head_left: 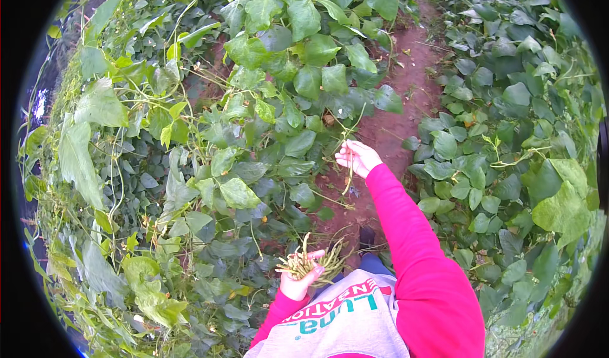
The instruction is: The person walks through a field of green bean plants and picks green beans by hand, gathering them into a growing bundle held in the left hand. The person moves along a narrow dirt path between rows of plants, repeatedly reaching into the foliage to detach beans and add them to the collection.
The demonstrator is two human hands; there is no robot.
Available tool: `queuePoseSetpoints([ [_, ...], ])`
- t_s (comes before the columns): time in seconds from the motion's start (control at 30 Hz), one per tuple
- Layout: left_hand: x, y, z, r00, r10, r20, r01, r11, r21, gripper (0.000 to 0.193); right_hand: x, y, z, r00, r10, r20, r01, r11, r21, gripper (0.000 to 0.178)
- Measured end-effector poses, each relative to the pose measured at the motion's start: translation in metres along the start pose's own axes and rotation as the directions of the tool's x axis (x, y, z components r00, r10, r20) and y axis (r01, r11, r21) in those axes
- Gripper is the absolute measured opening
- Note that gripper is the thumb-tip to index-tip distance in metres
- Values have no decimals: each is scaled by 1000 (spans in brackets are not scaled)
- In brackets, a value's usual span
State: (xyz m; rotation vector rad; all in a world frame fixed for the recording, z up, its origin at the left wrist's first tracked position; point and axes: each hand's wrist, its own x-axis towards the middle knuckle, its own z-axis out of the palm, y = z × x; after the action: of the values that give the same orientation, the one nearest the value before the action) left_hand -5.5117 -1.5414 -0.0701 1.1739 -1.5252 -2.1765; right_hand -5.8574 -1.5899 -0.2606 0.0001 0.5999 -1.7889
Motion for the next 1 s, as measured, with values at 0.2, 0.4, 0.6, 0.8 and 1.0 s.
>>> queuePoseSetpoints([
  [0.2,15,9,12,996,69,63,-71,997,31,35,-55,-21,-12,979,-165,-123,52,776,-629,36],
  [0.4,37,31,38,972,220,86,-213,974,-76,26,-166,-24,61,948,134,288,277,92,-956,98],
  [0.6,52,97,109,918,317,238,-252,930,-268,96,-225,-7,145,862,-7,507,446,486,-751,105],
  [0.8,59,97,115,799,332,502,-355,933,-51,60,-239,-35,137,913,346,218,115,293,-949,95],
  [1.0,78,117,113,707,-7,707,-105,988,115,52,-245,-32,147,840,137,525,412,469,-782,61],
])
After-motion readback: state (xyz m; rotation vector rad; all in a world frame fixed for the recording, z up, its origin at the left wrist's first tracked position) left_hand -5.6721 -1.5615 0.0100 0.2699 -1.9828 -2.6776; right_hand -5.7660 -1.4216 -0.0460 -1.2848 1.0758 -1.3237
